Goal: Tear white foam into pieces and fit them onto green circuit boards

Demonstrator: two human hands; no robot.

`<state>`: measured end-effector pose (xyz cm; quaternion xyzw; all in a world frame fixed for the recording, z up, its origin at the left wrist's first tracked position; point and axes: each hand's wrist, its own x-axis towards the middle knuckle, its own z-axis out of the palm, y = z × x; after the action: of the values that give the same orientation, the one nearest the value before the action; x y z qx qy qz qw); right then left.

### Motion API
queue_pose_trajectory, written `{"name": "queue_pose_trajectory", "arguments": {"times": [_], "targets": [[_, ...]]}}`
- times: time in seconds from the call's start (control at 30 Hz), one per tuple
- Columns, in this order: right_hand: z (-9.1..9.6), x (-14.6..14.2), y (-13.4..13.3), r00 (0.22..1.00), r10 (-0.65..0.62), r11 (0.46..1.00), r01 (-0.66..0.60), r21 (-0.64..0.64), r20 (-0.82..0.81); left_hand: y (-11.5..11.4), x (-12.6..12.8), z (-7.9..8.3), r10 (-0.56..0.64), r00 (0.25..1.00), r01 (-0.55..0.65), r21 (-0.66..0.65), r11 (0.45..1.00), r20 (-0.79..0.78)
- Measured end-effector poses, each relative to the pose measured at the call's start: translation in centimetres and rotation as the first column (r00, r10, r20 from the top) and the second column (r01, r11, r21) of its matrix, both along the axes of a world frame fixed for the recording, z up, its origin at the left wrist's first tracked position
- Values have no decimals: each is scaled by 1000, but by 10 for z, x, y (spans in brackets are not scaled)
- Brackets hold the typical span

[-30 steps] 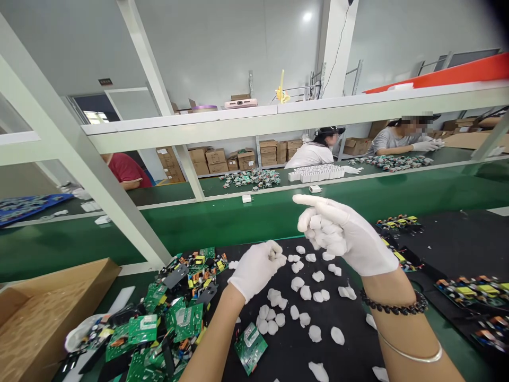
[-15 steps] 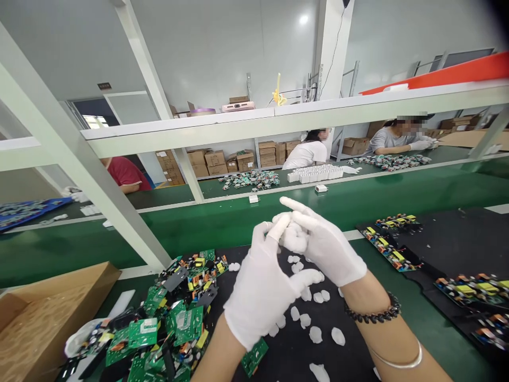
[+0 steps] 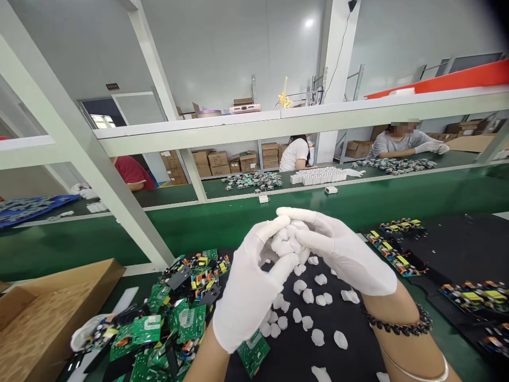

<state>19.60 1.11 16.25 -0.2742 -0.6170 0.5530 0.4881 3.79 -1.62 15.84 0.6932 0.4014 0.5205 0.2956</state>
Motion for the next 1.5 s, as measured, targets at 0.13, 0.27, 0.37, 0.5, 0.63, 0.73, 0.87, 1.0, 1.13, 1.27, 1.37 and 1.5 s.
{"name": "queue_pose_trajectory", "arguments": {"times": [0.13, 0.27, 0.37, 0.5, 0.63, 0.73, 0.87, 1.0, 1.13, 1.27, 1.37, 1.5], "targets": [[1, 1, 2, 983, 167, 983, -172, -57, -82, 3, -8, 2, -112, 960, 169, -211, 963, 256], [-1, -3, 8, 938, 293, 948, -311, -73, -185, 10, -16, 0, -174, 880, 336, -320, 886, 442], [-1, -5, 10, 942, 264, 957, -282, -64, -207, 11, -17, 2, -221, 874, 368, -294, 882, 432], [-1, -8, 5, 983, 98, 992, -110, -67, -157, 7, -12, 4, 24, 996, -10, -150, 989, 91], [1, -13, -3, 995, 39, 998, -43, -55, -88, 3, -7, 3, 170, 985, -171, -51, 984, -31], [1, -16, -5, 996, 52, 995, -58, -77, -79, 1, -6, 3, 98, 995, -97, -59, 994, 3], [-3, -15, 1, 964, 185, 966, -214, -144, -192, 0, -11, 8, -15, 985, 51, -208, 977, 170], [-6, -10, 10, 855, 257, 884, -396, -249, -451, 6, -24, 11, -131, 916, 259, -310, 915, 379], [0, -2, 12, 833, 180, 888, -366, -277, -523, 28, -33, -4, -68, 979, 116, -250, 961, 194], [6, 5, 8, 881, 135, 925, -276, -260, -453, 58, -25, -42, -44, 998, 55, -265, 963, 47], [7, 7, 7, 906, 113, 944, -225, -240, -408, 73, -14, -73, 32, 994, -56, -245, 968, -101], [6, 7, 10, 910, 114, 949, -218, -227, -399, 83, -6, -103, 8, 983, -63, -296, 953, -184]]}}
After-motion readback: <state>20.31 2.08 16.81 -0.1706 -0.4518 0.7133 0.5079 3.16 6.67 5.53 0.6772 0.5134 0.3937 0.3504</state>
